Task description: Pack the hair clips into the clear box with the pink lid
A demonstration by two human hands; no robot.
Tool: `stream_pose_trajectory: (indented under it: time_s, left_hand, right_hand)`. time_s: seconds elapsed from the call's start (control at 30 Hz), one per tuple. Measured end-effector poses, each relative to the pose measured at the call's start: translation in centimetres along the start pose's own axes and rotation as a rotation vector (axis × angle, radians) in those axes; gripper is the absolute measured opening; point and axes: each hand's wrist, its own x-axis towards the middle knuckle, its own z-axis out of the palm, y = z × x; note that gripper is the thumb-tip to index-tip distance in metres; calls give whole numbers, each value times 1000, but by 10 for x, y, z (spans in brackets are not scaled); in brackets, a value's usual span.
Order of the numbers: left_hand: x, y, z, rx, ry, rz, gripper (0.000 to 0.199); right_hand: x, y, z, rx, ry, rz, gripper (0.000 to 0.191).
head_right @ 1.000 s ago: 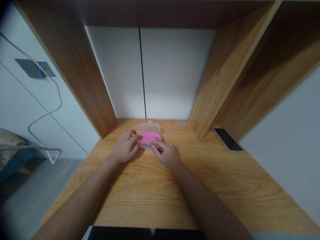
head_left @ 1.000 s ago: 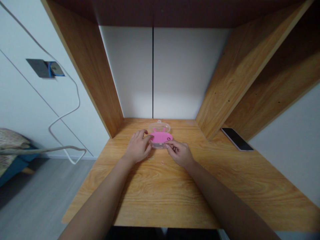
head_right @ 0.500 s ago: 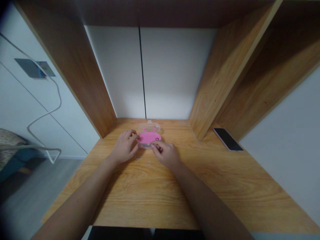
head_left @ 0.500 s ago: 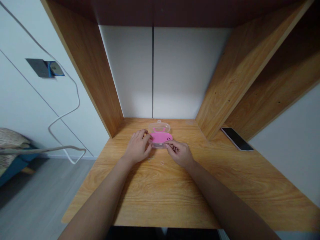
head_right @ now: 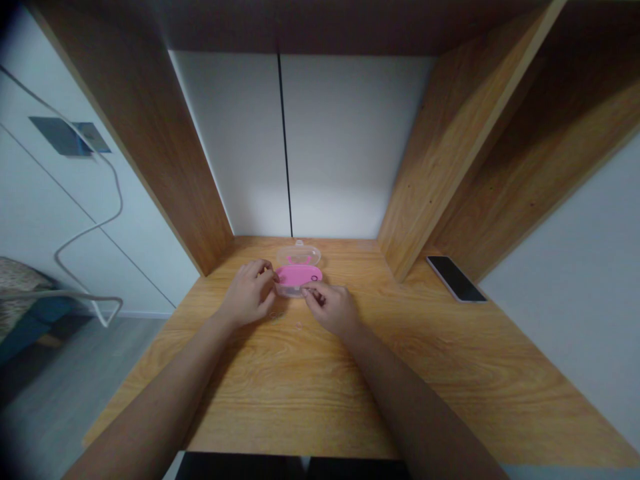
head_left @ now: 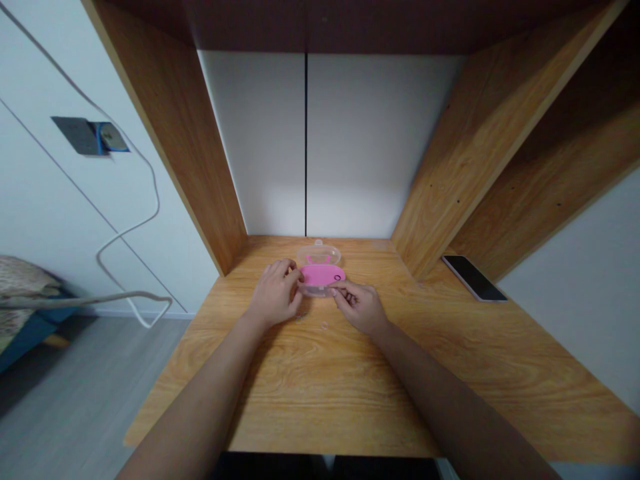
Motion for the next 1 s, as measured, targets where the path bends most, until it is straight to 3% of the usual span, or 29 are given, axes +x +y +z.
stream_pose_trajectory:
  time_s: [0.4, 1.0]
  left_hand:
    - [-1, -4, 6, 20, 13, -47, 38]
    - [0, -1, 7, -25, -10, -22, 35]
  right_hand:
    - [-1, 1, 0, 4, -7, 8, 20]
    - [0, -1, 0, -10, -17, 13, 21]
